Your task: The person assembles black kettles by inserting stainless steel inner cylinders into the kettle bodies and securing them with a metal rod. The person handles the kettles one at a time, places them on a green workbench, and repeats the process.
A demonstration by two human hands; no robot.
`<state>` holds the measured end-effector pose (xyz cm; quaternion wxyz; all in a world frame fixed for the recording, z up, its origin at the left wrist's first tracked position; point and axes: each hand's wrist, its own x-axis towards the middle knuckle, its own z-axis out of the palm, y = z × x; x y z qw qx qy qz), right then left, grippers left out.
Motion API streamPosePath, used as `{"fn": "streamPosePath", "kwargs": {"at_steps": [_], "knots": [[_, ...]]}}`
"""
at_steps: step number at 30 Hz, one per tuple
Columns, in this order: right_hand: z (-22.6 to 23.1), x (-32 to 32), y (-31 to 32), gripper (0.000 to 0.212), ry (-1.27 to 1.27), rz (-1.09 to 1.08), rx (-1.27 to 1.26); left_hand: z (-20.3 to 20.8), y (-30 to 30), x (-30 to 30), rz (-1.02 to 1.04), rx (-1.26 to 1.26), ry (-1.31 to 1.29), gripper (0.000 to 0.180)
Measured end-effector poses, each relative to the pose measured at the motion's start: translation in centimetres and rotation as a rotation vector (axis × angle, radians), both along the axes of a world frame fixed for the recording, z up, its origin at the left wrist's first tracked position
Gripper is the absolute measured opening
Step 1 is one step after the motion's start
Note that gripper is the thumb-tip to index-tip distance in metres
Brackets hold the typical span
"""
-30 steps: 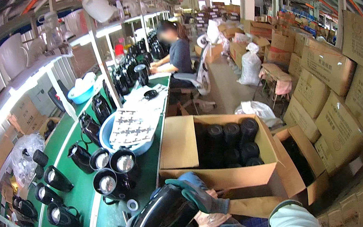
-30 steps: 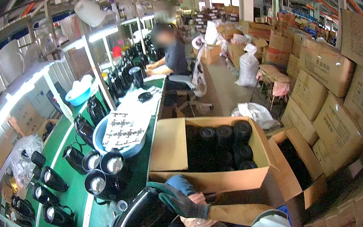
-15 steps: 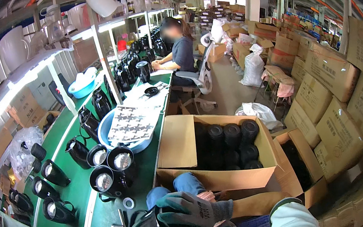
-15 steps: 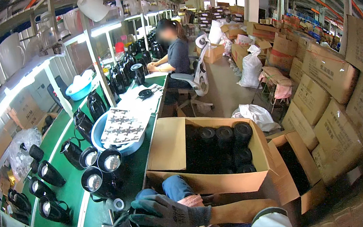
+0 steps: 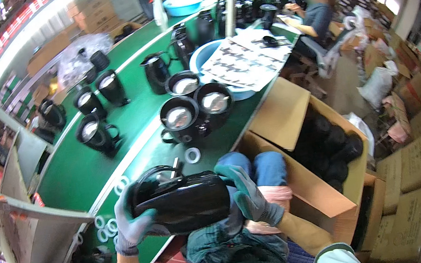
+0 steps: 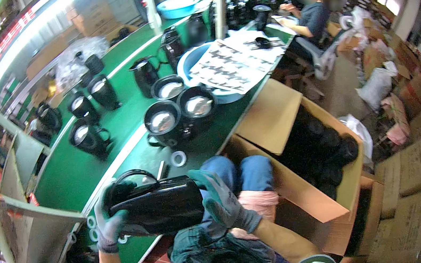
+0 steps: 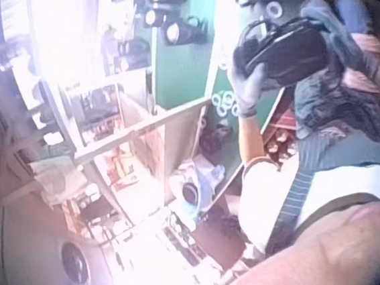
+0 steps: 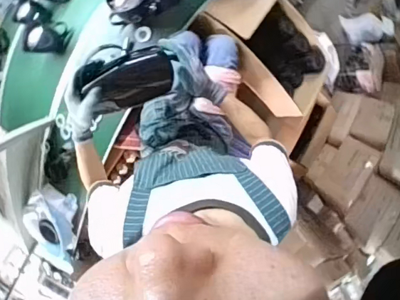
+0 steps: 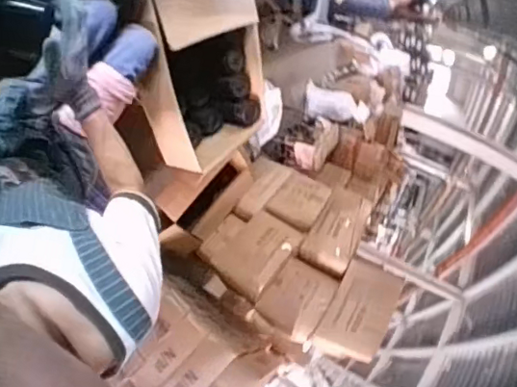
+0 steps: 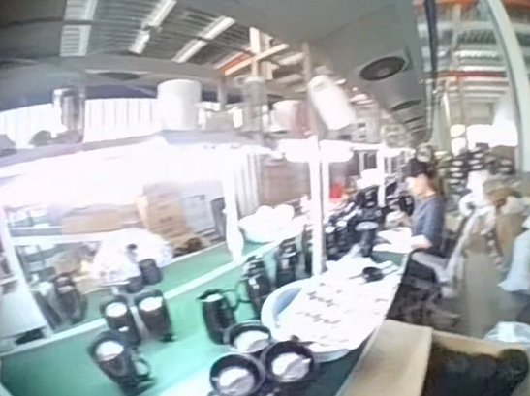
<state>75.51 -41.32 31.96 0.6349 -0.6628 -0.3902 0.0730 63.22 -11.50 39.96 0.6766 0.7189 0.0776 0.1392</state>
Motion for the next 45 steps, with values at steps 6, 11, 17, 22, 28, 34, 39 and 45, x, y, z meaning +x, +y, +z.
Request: {"fn": "streamPosePath", "kwargs": {"at_steps": [6, 11, 17, 22, 28, 34, 39, 45], "knots": [[-8.7, -2.2, -1.6, 0.063, 0.222, -0.066, -0.105, 3.2, 7.3, 7.0, 0.264, 0.805, -0.044, 0.061], [-13.1, -2.9, -1.5, 0.056, 0.475, -0.182, -0.070, 0.0, 14.4, 24.4, 0.224, 1.001, 0.094, 0.074], [-12.9, -0.3, 0.8, 0.058, 0.551, -0.286, -0.050, -5.8, 22.5, 39.5, 0.005, 1.156, 0.244, 0.079], [-13.5, 0.9, 0.6, 0.067, 0.646, -0.438, -0.092, -6.7, 25.8, 44.5, 0.348, 1.144, 0.012, 0.047], [-12.4, 2.4, 1.8, 0.065, 0.862, -0.452, -0.196, -9.8, 33.3, 42.9, 0.447, 1.552, 0.493, 0.058], [-13.2, 2.3, 1.0, 0.062, 0.781, -0.353, -0.046, -5.1, 32.2, 38.5, 0.606, 1.616, 0.072, 0.046], [-9.9, 2.4, 1.9, 0.052, 0.648, -0.276, -0.044, 8.5, 25.0, 28.4, 0.318, 1.680, -0.222, 0.036], [5.3, 7.6, 8.3, 0.067, -0.488, -0.081, -0.159, 13.9, 14.2, 14.5, -0.218, 1.602, -0.164, 0.034]]}}
